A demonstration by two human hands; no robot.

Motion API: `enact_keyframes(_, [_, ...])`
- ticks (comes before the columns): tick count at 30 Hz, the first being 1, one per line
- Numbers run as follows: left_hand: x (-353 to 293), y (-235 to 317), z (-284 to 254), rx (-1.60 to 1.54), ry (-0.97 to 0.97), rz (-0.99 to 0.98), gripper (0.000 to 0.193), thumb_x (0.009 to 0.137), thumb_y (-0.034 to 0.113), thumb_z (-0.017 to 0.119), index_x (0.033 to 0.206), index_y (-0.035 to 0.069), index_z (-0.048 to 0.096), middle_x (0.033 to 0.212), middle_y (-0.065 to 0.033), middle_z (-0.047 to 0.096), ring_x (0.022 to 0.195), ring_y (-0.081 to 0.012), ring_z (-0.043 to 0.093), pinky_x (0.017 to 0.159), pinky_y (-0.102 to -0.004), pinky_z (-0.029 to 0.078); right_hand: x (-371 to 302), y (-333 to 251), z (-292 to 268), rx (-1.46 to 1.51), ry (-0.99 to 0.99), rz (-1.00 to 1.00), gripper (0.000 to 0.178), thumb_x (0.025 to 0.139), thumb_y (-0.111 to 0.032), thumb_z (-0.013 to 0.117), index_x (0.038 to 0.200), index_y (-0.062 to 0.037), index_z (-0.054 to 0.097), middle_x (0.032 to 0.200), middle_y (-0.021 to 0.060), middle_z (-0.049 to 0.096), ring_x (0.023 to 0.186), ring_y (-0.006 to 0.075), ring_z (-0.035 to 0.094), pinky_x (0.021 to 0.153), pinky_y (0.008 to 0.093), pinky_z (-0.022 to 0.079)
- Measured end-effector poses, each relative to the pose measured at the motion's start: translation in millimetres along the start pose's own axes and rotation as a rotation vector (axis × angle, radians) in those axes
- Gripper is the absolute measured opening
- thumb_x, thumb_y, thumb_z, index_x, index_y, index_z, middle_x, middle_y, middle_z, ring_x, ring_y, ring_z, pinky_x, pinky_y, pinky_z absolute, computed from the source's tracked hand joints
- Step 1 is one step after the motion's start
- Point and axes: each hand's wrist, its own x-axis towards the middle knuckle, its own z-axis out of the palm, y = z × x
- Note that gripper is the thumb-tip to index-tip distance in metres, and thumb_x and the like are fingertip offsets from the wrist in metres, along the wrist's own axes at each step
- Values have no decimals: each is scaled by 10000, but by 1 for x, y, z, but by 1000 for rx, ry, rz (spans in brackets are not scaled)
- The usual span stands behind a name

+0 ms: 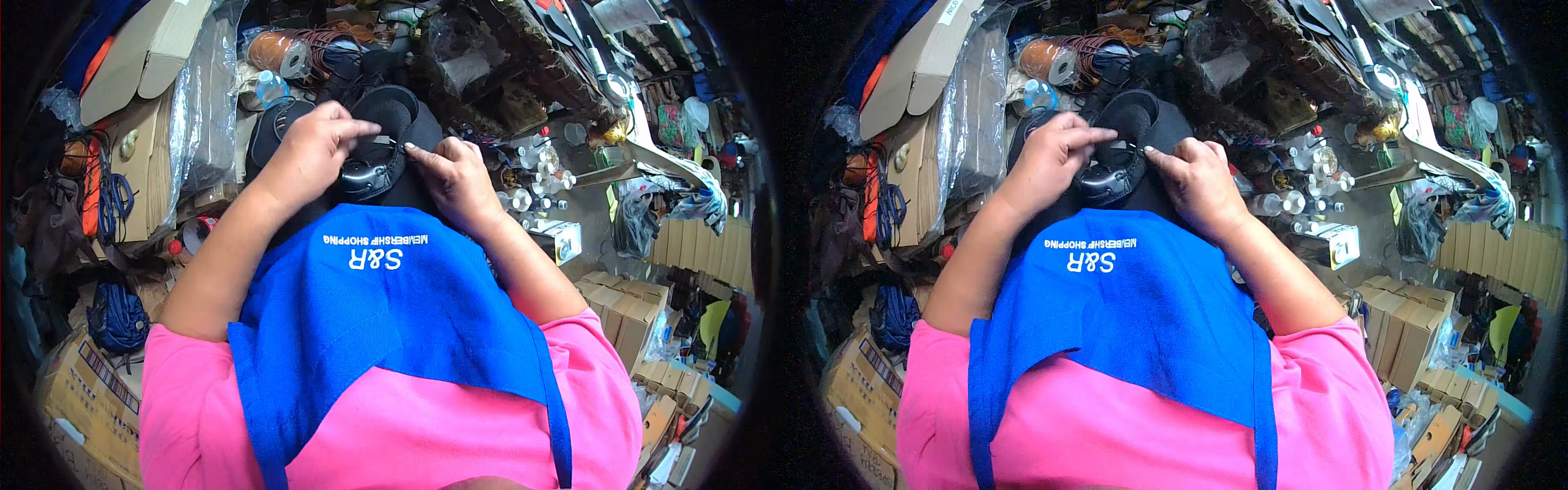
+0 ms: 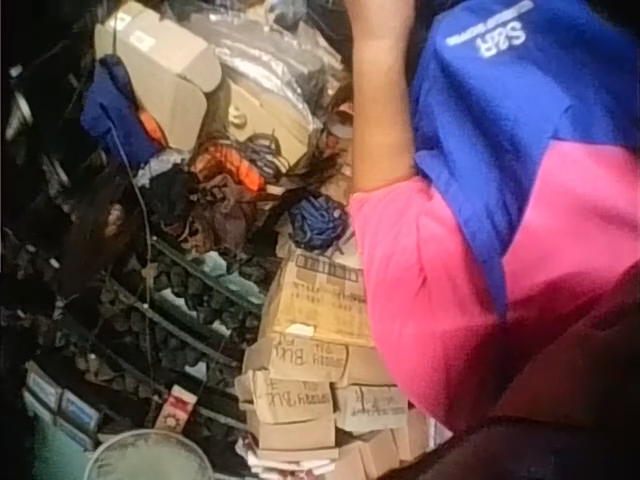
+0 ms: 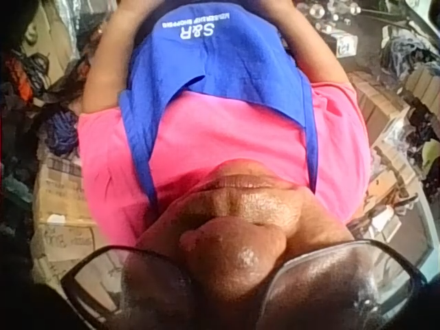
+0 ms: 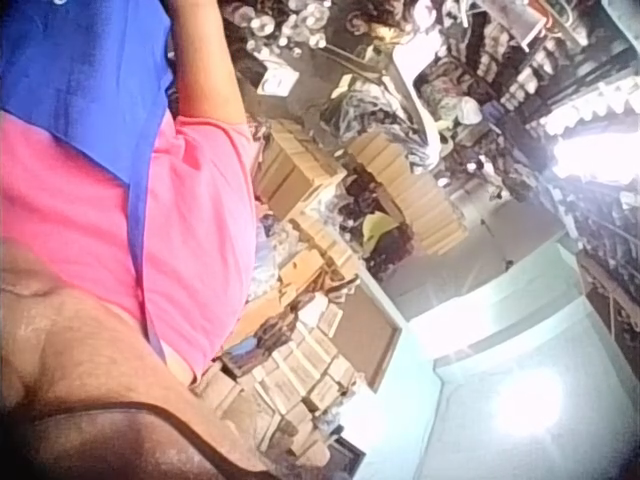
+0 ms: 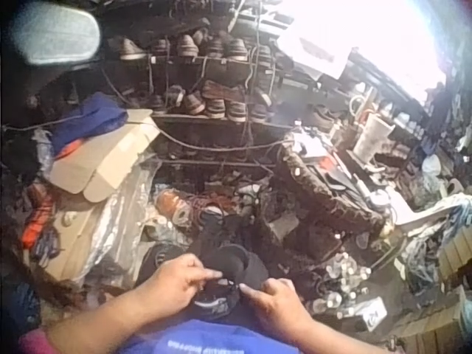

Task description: The recorder is hand-stitching or lacing a black shoe component while seated in a workshop environment.

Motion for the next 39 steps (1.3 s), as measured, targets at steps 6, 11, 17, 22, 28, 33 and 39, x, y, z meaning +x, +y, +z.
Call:
enact_keyframes(6, [-8,-1,7,429,117,148,135,754,59,646,848,133,709,743,-49,554,768,-227,565,720,-359,400,2,-4,-1,-34,16,15,361,759,-53,624,1104,-152,660,746,75,504,741,252,528,780,389,403])
enact_keyframes(11, [0,-6,8,93,122,81,195,741,44,676,901,145,726,726,-52,498,723,-193,525,674,-321,429,17,22,-11,464,-155,217,388,732,42,565,1039,-152,703,777,77,544,767,217,571,711,315,478])
enact_keyframes(17, [1,-18,14,89,47,71,245,745,47,688,946,180,734,722,-34,411,666,-168,456,644,-294,423,37,31,-22,506,-323,270,402,726,78,526,1012,-139,709,838,63,535,826,170,546,765,275,449])
enact_keyframes(22, [2,-20,15,49,42,55,249,752,43,679,956,177,733,718,-36,409,662,-166,451,641,-290,418,40,34,-21,498,-343,279,451,696,129,468,997,-107,706,831,14,492,834,125,510,789,249,423])
enact_keyframes(28, [3,-20,17,65,8,74,247,752,45,668,965,156,729,706,-43,435,653,-170,463,641,-288,420,40,34,-24,502,-379,286,383,756,91,513,1014,-113,709,823,8,497,820,121,510,777,247,427])
enact_keyframes(33, [9,-19,23,-29,-40,45,236,750,41,666,955,139,728,719,-52,484,676,-176,509,647,-285,428,37,36,-23,573,-407,331,283,821,1,590,1051,-114,705,822,4,507,817,114,509,776,246,430])
enact_keyframes(39, [25,-22,26,-274,-118,-17,224,744,17,671,937,114,726,748,-55,522,719,-175,546,666,-285,444,39,43,-19,627,-411,277,273,811,-81,649,1064,-164,709,795,29,542,813,140,534,795,281,447])
